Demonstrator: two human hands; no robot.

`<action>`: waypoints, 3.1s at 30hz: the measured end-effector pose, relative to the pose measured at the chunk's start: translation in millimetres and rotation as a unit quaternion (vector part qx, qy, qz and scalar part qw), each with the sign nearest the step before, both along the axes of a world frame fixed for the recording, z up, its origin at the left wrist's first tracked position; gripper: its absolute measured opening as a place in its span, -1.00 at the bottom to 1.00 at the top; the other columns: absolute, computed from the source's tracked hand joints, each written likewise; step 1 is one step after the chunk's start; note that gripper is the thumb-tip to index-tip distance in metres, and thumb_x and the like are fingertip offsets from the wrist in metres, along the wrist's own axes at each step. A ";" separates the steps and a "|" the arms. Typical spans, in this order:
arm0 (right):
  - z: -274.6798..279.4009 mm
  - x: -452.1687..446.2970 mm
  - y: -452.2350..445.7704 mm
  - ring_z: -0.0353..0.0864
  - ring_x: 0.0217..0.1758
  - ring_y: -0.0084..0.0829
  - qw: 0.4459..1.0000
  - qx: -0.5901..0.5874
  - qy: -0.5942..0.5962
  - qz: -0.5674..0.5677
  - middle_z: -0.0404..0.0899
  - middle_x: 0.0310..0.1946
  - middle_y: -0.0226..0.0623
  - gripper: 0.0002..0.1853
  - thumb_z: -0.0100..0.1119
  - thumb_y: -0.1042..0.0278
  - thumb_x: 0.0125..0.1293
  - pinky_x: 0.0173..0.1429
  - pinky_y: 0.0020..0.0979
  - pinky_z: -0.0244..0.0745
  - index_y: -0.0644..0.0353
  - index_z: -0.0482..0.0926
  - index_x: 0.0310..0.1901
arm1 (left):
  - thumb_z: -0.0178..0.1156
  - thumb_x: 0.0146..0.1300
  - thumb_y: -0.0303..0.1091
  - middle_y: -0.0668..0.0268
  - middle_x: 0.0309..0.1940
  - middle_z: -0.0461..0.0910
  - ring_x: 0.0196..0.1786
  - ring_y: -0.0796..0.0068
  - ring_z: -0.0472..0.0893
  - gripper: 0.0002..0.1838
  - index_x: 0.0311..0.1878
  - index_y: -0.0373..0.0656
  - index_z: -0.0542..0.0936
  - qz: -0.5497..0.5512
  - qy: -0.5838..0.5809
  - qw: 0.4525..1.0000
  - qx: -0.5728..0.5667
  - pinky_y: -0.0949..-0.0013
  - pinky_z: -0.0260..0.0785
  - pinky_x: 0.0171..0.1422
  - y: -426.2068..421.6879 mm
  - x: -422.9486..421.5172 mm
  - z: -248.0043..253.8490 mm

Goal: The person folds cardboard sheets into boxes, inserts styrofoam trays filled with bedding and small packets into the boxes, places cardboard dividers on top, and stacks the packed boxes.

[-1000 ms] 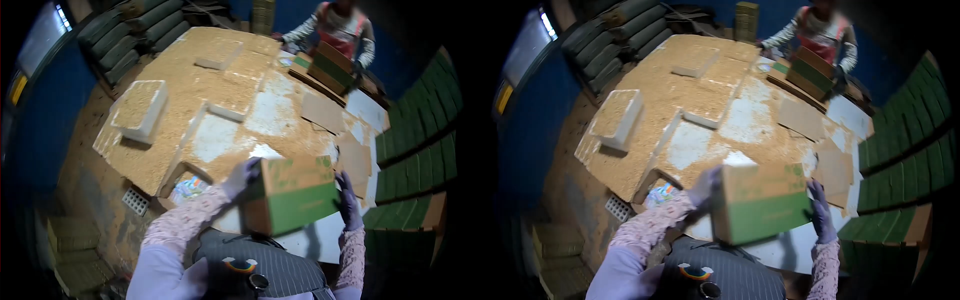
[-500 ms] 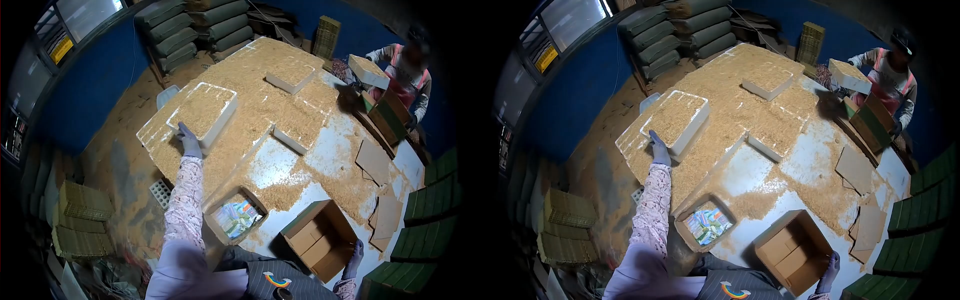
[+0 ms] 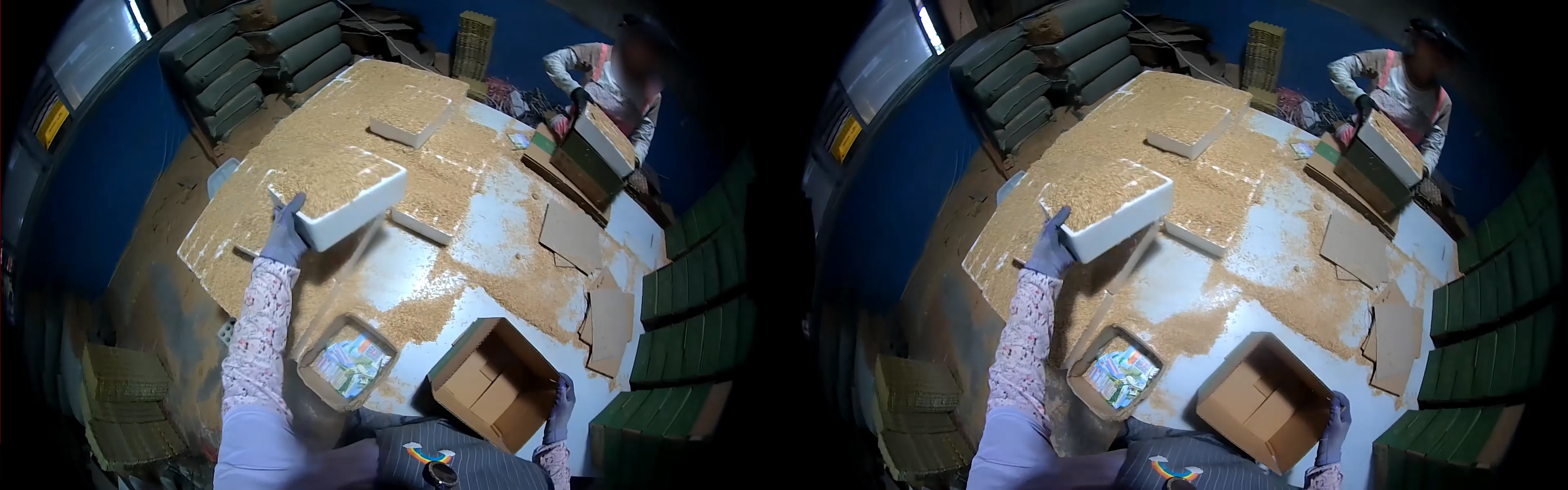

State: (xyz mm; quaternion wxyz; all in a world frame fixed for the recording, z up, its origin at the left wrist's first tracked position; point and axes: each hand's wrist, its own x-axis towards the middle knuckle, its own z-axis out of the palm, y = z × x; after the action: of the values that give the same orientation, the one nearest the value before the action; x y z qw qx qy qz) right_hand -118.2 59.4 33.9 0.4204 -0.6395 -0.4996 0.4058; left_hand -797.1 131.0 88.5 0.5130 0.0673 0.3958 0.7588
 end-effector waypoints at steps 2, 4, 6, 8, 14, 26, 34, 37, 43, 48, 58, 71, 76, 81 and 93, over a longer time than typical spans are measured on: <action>8.5 -4.1 6.0 0.53 -0.13 -0.55 1.000 -0.018 0.005 0.010 0.61 -0.20 -0.42 -0.78 0.09 0.34 0.45 0.03 -0.51 0.41 0.26 0.60 -0.02 | 0.13 0.38 -0.20 -0.02 0.22 0.48 0.25 -0.05 0.50 -0.46 0.34 -0.24 0.33 -0.135 -0.129 0.983 0.002 -0.14 0.41 0.28 -3.6 62.2 6.2; -7.1 5.5 18.3 0.54 -0.15 -0.56 0.999 -0.031 0.005 0.013 0.62 -0.22 -0.40 -0.78 0.09 0.34 0.44 0.00 -0.50 0.43 0.25 0.60 -0.02 | 0.04 0.42 -0.23 0.02 0.23 0.49 0.25 0.01 0.50 -0.47 0.37 -0.24 0.29 -0.220 -0.147 0.963 -0.042 0.02 0.35 0.38 -1.1 143.6 23.2; -4.0 8.3 31.3 0.56 -0.14 -0.55 0.998 -0.040 -0.003 0.045 0.63 -0.20 -0.36 -0.76 0.09 0.32 0.44 0.00 -0.49 0.45 0.27 0.59 0.00 | 0.01 0.43 -0.26 0.06 0.29 0.43 0.28 0.13 0.49 -0.44 0.43 -0.23 0.21 -0.279 -0.057 0.958 0.002 0.12 0.34 0.40 -0.3 218.5 11.2; -1.0 11.1 43.8 0.57 -0.15 -0.53 0.994 -0.088 0.002 0.058 0.64 -0.19 -0.36 -0.72 0.06 0.27 0.46 -0.02 -0.49 0.46 0.27 0.58 0.02 | -0.04 0.45 -0.29 0.11 0.35 0.35 0.35 0.27 0.41 -0.39 0.48 -0.28 0.09 -0.346 -0.017 0.935 0.074 0.25 0.28 0.43 -16.5 290.9 43.2; 9.7 25.2 55.7 0.58 -0.14 -0.53 0.980 -0.151 0.076 0.100 0.64 -0.18 -0.35 -0.70 0.04 0.23 0.47 -0.01 -0.48 0.47 0.27 0.58 0.03 | 0.09 0.33 -0.19 0.11 0.48 0.10 0.45 0.29 0.19 -0.11 0.57 -0.20 -0.16 -0.431 0.222 0.873 0.056 0.29 0.04 0.51 -54.9 369.8 1.8; 26.3 44.5 71.9 0.53 0.14 -0.44 0.927 -0.239 0.037 0.286 0.59 0.08 -0.25 -0.51 -0.05 -0.03 0.50 0.27 -0.36 0.44 0.22 0.55 0.16 | 0.21 0.29 -0.19 0.17 0.51 0.08 0.46 0.38 0.19 -0.05 0.58 -0.13 -0.15 -0.451 0.174 0.873 -0.069 0.33 0.04 0.51 -100.9 342.0 -20.7; -96.9 174.0 166.9 0.02 0.52 0.12 0.765 -0.148 -0.627 -0.009 -0.01 0.51 0.04 0.07 0.26 -0.14 0.16 0.51 0.12 -0.11 0.07 -0.15 0.54 | 0.11 0.35 -0.42 -0.08 0.38 0.29 0.36 0.01 0.39 -0.35 0.47 -0.23 0.17 -0.349 0.732 0.583 -0.052 0.20 0.27 0.42 -109.0 369.6 -33.7; -134.0 204.0 171.7 0.24 0.43 0.05 0.746 -0.085 -0.659 0.046 0.20 0.42 0.08 -0.20 0.07 -0.06 0.36 0.47 -0.02 0.11 0.15 0.05 0.50 | 0.17 0.28 -0.42 -0.04 0.23 0.43 0.28 -0.06 0.46 -0.52 0.26 -0.29 0.40 -0.319 0.766 0.557 0.041 0.13 0.31 0.41 -109.1 375.6 8.9; -38.4 216.8 149.4 0.50 0.18 -0.07 0.761 0.040 -0.646 0.044 0.52 0.16 -0.09 -0.58 -0.12 0.18 0.51 0.21 -0.17 0.44 0.19 0.43 0.27 | 0.26 0.21 -0.36 0.21 -0.32 0.58 -0.14 0.18 0.55 -0.85 -0.17 -0.15 0.67 -0.133 0.866 0.444 -0.187 0.20 0.44 -0.02 -157.3 261.6 -2.2; 22.5 181.1 94.4 0.57 0.12 -0.09 0.816 0.072 -0.573 0.009 0.55 0.14 -0.10 -0.57 -0.14 0.13 0.53 0.16 -0.22 0.47 0.21 0.44 0.26 | 0.32 0.11 -0.11 0.18 -0.24 0.55 -0.02 0.09 0.48 -0.71 -0.24 -0.13 0.65 -0.174 0.767 0.524 -0.328 0.14 0.30 0.17 -165.8 220.9 -68.3; 69.7 101.1 -12.3 0.63 0.10 -0.11 0.885 0.099 -0.453 -0.042 0.61 0.10 -0.08 -0.62 0.01 0.18 0.49 0.12 -0.24 0.53 0.20 0.55 0.19 | 0.29 0.16 -0.06 0.07 -0.17 0.53 0.02 0.04 0.48 -0.67 -0.26 -0.16 0.59 -0.298 0.737 0.539 -0.277 0.08 0.30 0.15 -163.5 191.8 -99.6; 124.2 29.3 -61.4 0.61 -0.15 -0.16 0.827 0.317 -0.465 0.006 0.63 -0.10 -0.14 -0.64 0.13 0.55 0.32 -0.08 -0.23 0.51 0.24 0.56 0.15 | 0.29 0.05 -0.38 0.39 -0.25 0.59 -0.11 0.32 0.52 -0.90 -0.32 0.02 0.70 -0.058 0.888 0.452 0.064 0.20 0.35 0.03 -132.6 249.8 35.4; 113.8 -38.5 -61.2 0.52 -0.26 -0.41 0.732 0.267 -0.560 0.281 0.47 -0.28 -0.43 -0.58 0.11 0.38 0.15 -0.21 -0.32 0.46 -0.02 0.53 0.10 | 0.27 0.16 -0.14 0.38 -0.16 0.49 0.06 0.32 0.44 -0.77 -0.19 -0.01 0.59 -0.219 0.862 0.449 0.089 0.19 0.19 0.20 -118.0 344.4 10.1; 67.8 -48.4 -68.0 0.64 -0.21 -0.38 0.682 0.094 -0.514 0.511 0.56 -0.31 -0.40 -0.86 0.04 0.34 0.27 -0.21 -0.33 0.54 0.00 0.54 -0.16 | 0.22 0.23 -0.33 0.24 -0.15 0.54 0.05 0.19 0.50 -0.81 -0.09 -0.05 0.59 -0.172 0.842 0.510 -0.032 0.21 0.30 0.16 -106.1 332.6 59.9; 9.0 33.9 -55.3 0.57 -0.08 -0.48 0.950 -0.171 0.261 0.003 0.54 -0.04 -0.24 -0.34 0.21 0.29 0.31 -0.02 -0.47 0.55 0.33 0.25 0.39 | 0.12 0.39 -0.37 0.16 0.16 0.56 0.17 0.36 0.56 -0.60 0.25 -0.27 0.44 -0.374 0.338 0.862 -0.053 0.37 0.41 0.25 -65.1 297.8 -28.0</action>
State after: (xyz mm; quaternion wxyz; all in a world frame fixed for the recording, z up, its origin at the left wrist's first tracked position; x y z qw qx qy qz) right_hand -84.4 4.1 42.9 0.4194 -0.5723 -0.2977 0.6387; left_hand -499.2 65.8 60.5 0.5960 0.4356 0.5294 0.4181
